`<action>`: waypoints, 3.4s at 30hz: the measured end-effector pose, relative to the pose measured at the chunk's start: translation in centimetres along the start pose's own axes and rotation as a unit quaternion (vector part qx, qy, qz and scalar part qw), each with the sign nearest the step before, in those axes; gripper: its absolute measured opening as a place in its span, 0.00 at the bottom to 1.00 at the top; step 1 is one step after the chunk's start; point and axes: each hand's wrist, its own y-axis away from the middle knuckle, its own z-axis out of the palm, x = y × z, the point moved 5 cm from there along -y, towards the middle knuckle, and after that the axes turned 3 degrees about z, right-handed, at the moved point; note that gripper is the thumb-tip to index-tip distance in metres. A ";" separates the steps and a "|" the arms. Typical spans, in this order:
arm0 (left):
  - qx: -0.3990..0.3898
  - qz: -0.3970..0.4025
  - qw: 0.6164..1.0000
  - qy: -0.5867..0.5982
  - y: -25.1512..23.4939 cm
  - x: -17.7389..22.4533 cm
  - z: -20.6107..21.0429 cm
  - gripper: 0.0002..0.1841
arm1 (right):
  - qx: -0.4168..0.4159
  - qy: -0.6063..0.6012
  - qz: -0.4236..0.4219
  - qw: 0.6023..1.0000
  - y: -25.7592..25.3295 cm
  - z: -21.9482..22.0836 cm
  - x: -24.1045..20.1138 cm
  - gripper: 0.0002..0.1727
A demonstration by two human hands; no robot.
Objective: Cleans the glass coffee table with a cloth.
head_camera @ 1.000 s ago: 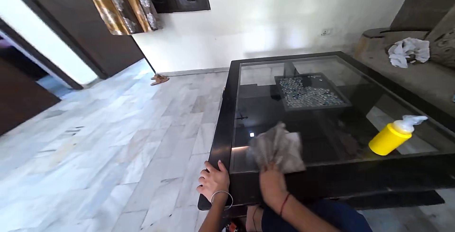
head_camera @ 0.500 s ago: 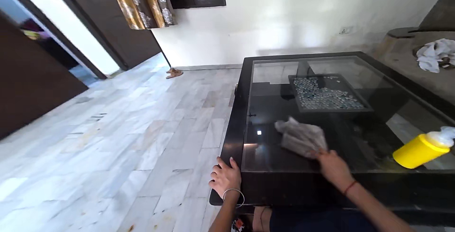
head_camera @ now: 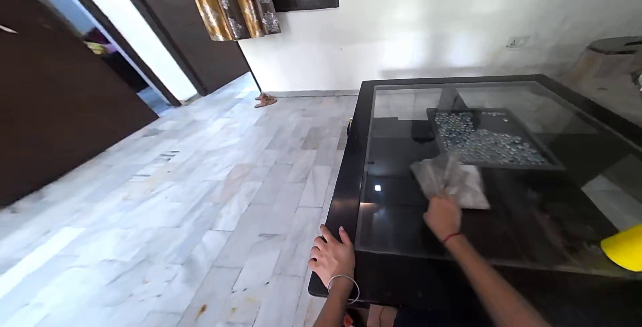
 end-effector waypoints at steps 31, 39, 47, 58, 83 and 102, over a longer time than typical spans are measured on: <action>0.000 -0.019 1.000 -0.024 0.1 -0.1 0.3 0.34 | 0.109 -0.003 0.135 0.985 -15.6 -7.0 13.4 0.20; -0.003 -0.019 0.999 -0.036 0.0 -0.1 0.2 0.34 | 0.047 -0.066 0.372 0.925 -2.3 -13.3 12.7 0.27; -0.002 -0.022 0.999 -0.035 0.0 -0.1 0.0 0.33 | 0.053 -0.099 0.176 0.978 -16.7 -6.1 6.9 0.27; -0.011 -0.019 0.999 -0.035 0.0 -0.1 0.1 0.34 | -0.087 -0.027 -0.296 0.951 -8.4 1.0 -16.6 0.25; -0.011 -0.011 0.999 -0.030 0.0 0.0 0.0 0.34 | 0.136 -0.134 0.189 0.963 -6.7 -5.0 18.4 0.21; -0.025 -0.012 0.999 -0.029 0.0 -0.1 0.0 0.34 | -0.004 -0.044 0.001 0.999 -8.4 -1.4 -8.4 0.23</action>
